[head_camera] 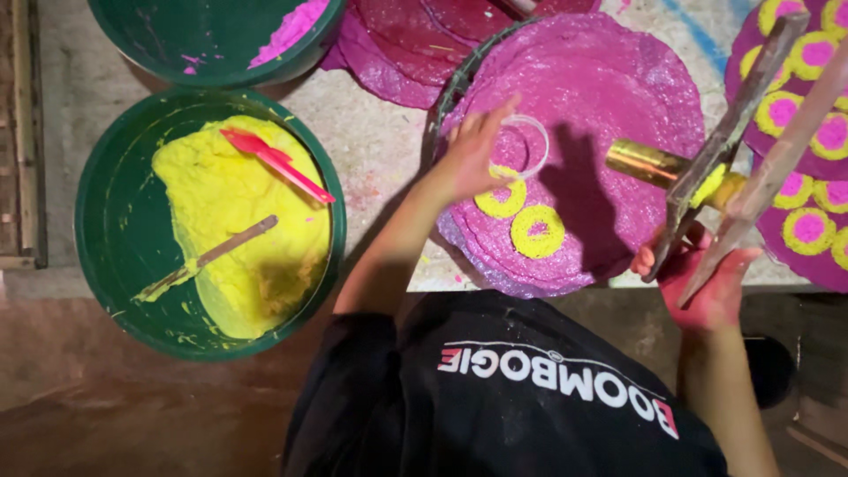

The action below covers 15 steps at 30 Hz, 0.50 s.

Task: The person uses a handheld plunger tool to scoop yellow paste and press it into circular molds on a pink sheet, creating yellow ring shapes. They repeatedly reload the tool from a green bowl and place the formed rings onto the sheet.

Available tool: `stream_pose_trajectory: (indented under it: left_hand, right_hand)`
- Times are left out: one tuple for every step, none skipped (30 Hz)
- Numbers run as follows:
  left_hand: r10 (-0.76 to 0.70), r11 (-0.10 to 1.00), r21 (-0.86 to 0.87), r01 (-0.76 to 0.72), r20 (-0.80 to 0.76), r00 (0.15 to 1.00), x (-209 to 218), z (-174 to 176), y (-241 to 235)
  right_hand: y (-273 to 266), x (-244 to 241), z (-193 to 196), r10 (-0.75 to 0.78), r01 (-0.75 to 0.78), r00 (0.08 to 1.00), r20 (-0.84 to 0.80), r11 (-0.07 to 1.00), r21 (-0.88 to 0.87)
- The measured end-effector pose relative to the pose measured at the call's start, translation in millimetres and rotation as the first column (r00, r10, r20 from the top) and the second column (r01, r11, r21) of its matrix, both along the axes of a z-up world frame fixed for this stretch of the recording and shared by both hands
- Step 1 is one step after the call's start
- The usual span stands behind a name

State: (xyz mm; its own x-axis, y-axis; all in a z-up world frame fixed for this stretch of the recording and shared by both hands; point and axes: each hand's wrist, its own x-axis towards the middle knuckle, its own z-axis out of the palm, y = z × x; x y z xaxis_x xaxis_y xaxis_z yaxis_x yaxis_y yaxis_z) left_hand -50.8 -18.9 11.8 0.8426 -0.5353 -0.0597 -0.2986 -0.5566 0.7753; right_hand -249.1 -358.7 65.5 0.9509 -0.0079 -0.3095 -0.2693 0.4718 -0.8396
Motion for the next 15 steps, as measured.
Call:
stream_pose_trajectory:
  left_hand:
    - [0.043,0.999,-0.028,-0.042,0.035,0.998,10.8,-6.9,-0.2]
    - [0.083,0.995,-0.060,-0.079,0.073,0.994,24.3,-14.6,-0.6]
    - [0.175,0.979,-0.129,-0.159,0.131,0.976,36.3,-23.9,2.6]
    - [0.269,0.952,-0.201,-0.232,0.178,0.947,42.6,-35.6,10.1]
    - [0.361,0.913,-0.277,-0.298,0.216,0.907,45.7,-48.1,16.2]
    - [0.406,0.877,-0.311,-0.366,0.075,0.911,44.7,-60.4,22.5]
    - [0.438,0.837,-0.333,-0.434,-0.070,0.896,40.0,-71.7,26.5]
    - [0.501,0.714,-0.448,-0.538,-0.209,0.840,31.4,-81.9,24.7]
    - [0.531,0.564,-0.531,-0.632,-0.354,0.770,21.2,-89.7,21.6]
    - [0.590,0.595,-0.446,-0.669,-0.323,0.740,2.9,-93.9,21.1]
    - [0.644,0.616,-0.356,-0.703,-0.286,0.710,-18.9,-96.8,19.2]
    - [0.668,0.596,-0.376,-0.709,-0.257,0.698,-35.5,-96.3,13.9]
    - [0.691,0.577,-0.397,-0.714,-0.229,0.686,-49.5,-93.2,8.8]
    - [0.712,0.558,-0.414,-0.719,-0.205,0.671,-61.6,-87.4,6.6]
    - [0.719,0.602,-0.392,-0.696,-0.113,0.686,-70.5,-79.8,7.3]
  right_hand:
    - [-2.0,-1.9,-2.1,-0.008,0.008,1.000,-0.005,1.000,-0.002]
    - [-4.1,-2.9,-3.0,-0.019,0.019,1.000,-0.007,1.000,-0.005]
    - [-5.6,-3.8,-3.6,-0.029,0.029,1.000,-0.005,1.000,-0.011]
    - [-5.6,-6.8,-4.7,-0.038,0.038,0.999,-0.006,0.999,-0.017]
    - [-5.3,-9.9,-5.5,-0.048,0.048,0.999,-0.007,0.999,-0.023]
    - [-5.0,-12.3,-6.0,-0.066,0.066,0.998,0.000,0.998,-0.024]
    - [-4.4,-14.5,-6.3,-0.083,0.083,0.997,0.008,0.996,-0.024]
    - [-3.2,-14.7,-7.0,-0.097,0.097,0.995,0.014,0.995,-0.022]
    - [-2.1,-14.5,-7.6,-0.108,0.107,0.994,0.016,0.994,0.010]
    - [-0.9,-16.8,-8.1,-0.117,0.116,0.993,0.011,0.992,0.043]
    - [-0.3,-18.0,-8.4,-0.126,0.125,0.992,0.005,0.989,0.075]
    - [-0.1,-18.1,-8.3,-0.123,0.122,0.992,0.006,0.991,0.057]
    - [-0.2,-16.7,-8.3,-0.119,0.119,0.993,0.006,0.992,0.038]
    - [-0.8,-15.3,-8.4,-0.118,0.118,0.993,0.002,0.993,0.018]
    - [-1.4,-12.9,-8.5,-0.106,0.106,0.994,0.005,0.994,0.007]
